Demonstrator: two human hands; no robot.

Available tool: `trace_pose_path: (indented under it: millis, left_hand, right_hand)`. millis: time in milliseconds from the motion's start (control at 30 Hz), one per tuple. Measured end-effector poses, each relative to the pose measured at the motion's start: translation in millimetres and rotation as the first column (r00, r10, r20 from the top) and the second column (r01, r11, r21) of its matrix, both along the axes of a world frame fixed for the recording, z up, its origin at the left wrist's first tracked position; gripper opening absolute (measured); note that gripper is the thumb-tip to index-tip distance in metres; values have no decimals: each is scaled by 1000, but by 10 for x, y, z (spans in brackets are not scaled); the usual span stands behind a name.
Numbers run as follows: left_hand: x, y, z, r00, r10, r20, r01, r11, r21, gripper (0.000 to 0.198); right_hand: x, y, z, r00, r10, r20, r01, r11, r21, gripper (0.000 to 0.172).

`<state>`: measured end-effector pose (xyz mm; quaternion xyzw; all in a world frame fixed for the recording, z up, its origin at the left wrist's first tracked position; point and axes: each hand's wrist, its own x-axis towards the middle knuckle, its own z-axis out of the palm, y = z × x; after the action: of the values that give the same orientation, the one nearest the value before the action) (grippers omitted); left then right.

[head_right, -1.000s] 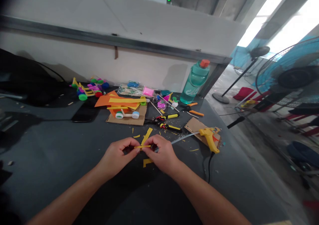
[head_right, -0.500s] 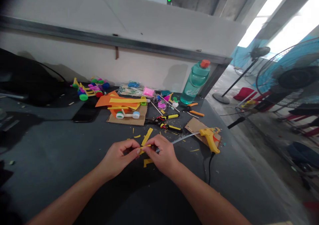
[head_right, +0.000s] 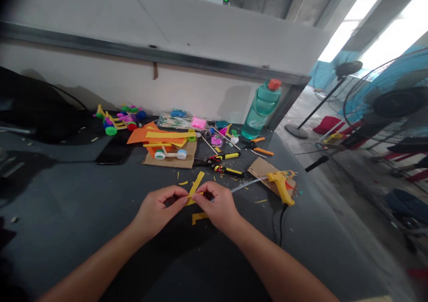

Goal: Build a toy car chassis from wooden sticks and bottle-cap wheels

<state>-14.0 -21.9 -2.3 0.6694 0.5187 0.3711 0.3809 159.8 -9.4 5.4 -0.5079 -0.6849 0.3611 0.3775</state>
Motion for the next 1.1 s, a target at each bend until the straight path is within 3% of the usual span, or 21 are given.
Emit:
trace_pose_path:
  millis: [133,367,567,867,1100]
  left_hand:
    - [-1,0,17,998,-2,-58,0,1000,-29,21]
    - [-13,12,-9,1000,-13,-6,12,996,-92,23]
    - [-7,20,12,998,-42,55,51,983,-178,24]
    - [20,27,37,977,-50,208,110,951,-288,24]
    - [15,42,48,978,-58,202,118,946,-302,23]
  right_hand:
    - [4,11,-35,1000,23,-11,-24,998,-55,18]
    - [25,29,-48,993,116,-2,-116,992,-45,22]
    - [38,38,-55,991,119,68,-120,993,5,16]
    - [43,45,-69,993,121,11,-120,991,-66,21]
    - [41,51,-79,994,109,15,-108,991,-82,21]
